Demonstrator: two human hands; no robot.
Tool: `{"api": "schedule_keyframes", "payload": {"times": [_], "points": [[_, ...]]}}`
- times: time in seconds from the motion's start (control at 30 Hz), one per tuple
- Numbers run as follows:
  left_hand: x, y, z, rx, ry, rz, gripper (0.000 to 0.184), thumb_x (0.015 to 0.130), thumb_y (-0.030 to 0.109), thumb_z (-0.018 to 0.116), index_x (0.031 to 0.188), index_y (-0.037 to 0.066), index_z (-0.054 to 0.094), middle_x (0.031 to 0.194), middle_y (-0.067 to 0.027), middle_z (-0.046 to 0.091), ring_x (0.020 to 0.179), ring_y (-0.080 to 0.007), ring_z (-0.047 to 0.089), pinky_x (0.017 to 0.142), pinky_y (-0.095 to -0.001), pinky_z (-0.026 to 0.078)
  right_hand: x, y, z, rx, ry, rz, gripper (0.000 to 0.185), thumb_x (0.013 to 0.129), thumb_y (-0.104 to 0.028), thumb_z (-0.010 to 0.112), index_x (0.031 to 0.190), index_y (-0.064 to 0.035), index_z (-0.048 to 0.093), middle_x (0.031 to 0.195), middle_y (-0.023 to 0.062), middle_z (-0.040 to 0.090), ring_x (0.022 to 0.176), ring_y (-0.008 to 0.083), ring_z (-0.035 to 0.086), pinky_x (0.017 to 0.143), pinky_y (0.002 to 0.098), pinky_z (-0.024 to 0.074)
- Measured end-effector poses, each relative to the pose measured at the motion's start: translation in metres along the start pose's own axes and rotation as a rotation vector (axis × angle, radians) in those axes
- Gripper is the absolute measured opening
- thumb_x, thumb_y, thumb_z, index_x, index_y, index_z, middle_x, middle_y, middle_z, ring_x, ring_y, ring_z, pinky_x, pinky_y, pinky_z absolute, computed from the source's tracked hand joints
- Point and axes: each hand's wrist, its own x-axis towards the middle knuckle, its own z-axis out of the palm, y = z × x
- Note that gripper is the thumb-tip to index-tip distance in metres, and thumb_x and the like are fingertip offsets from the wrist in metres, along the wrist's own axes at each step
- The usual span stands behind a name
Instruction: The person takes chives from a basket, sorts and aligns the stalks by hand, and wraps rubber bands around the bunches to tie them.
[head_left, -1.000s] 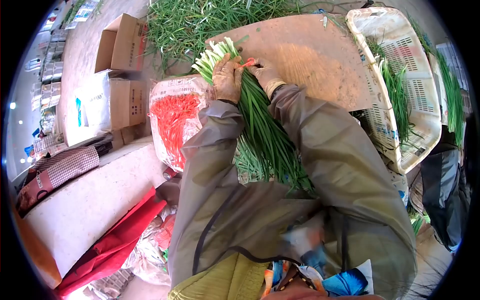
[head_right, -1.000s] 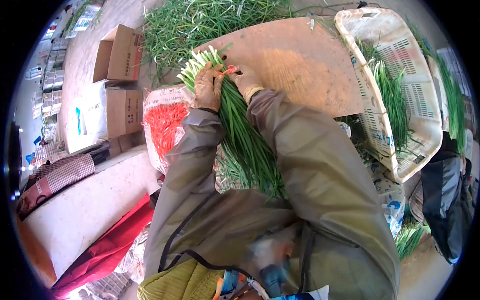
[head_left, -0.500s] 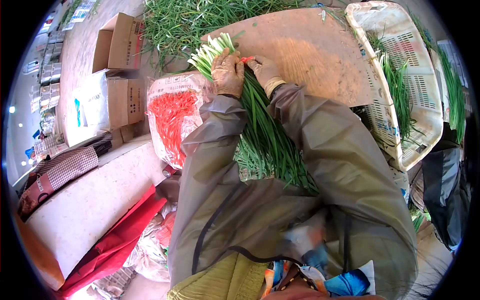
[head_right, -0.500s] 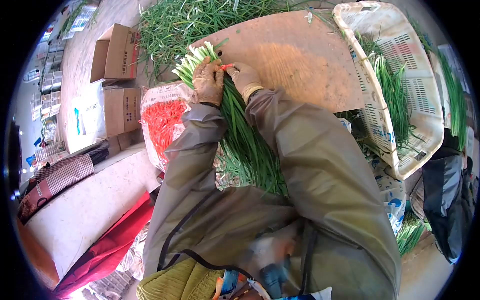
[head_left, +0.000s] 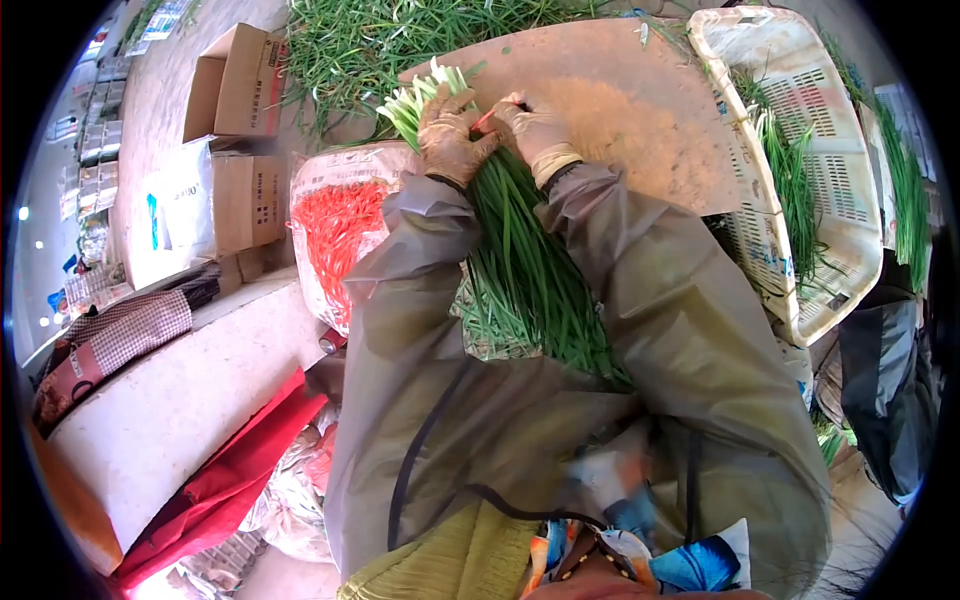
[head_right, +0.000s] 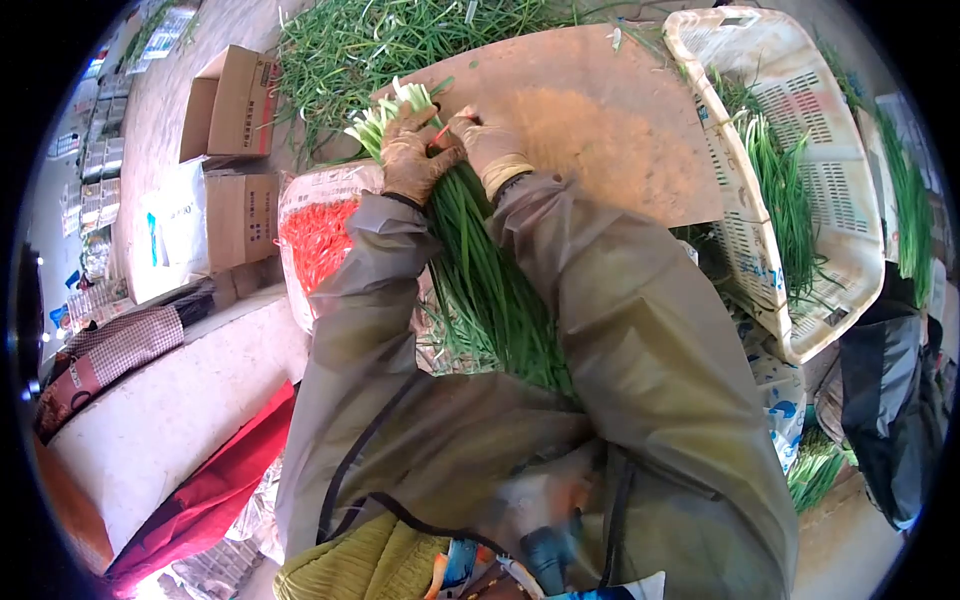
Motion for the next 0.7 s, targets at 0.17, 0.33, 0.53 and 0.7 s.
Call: {"api": "schedule_keyframes", "payload": {"times": [0.17,0.33,0.53,0.7], "points": [[-0.009,0.049,-0.004,0.073,0.101,-0.282,0.066,0.059,0.038,0.077,0.115,0.01,0.056,0.136,-0.022,0.034,0.129,-0.0394,0.024,0.107,-0.0442,0.021,-0.009,-0.031,-0.007,0.574,0.134,0.349,0.012,0.084,-0.013,0.06,0.083,-0.0045,0.052,0.076,0.0083,0.06,0.078,0.0219,0.064,0.07,0.031,0.053],[-0.006,0.038,0.059,-0.024,0.523,-0.502,0.08,0.076,0.037,0.061,0.139,0.007,0.023,0.141,-0.0204,0.025,0.131,-0.0409,0.021,0.108,-0.0465,0.02,-0.025,-0.044,0.006,0.284,-0.152,0.029,0.016,0.084,-0.021,0.057,0.085,-0.005,0.056,0.075,0.0116,0.063,0.067,0.0237,0.063,0.06,0.0301,0.0521],[-0.009,0.044,0.033,-0.304,0.376,-0.396,0.083,0.07,0.019,0.072,0.137,0.006,0.025,0.137,-0.0214,0.031,0.131,-0.0344,0.025,0.107,-0.0427,0.023,-0.001,-0.048,-0.011,-0.103,-0.106,-0.046,0.014,0.086,-0.024,0.054,0.092,-0.0129,0.06,0.081,0.0063,0.064,0.073,0.0194,0.061,0.063,0.0291,0.047],[-0.053,0.019,0.042,-1.267,0.656,-0.47,0.076,0.076,0.01,0.07,0.138,0.002,0.026,0.133,-0.0145,0.038,0.117,-0.0229,0.042,0.098,-0.0314,0.034,0.017,-0.008,-0.064,-0.039,0.062,0.376,0.044,0.09,-0.044,0.043,0.104,-0.0046,0.058,0.089,0.0054,0.065,0.077,0.02,0.061,0.065,0.0296,0.0476]]}}
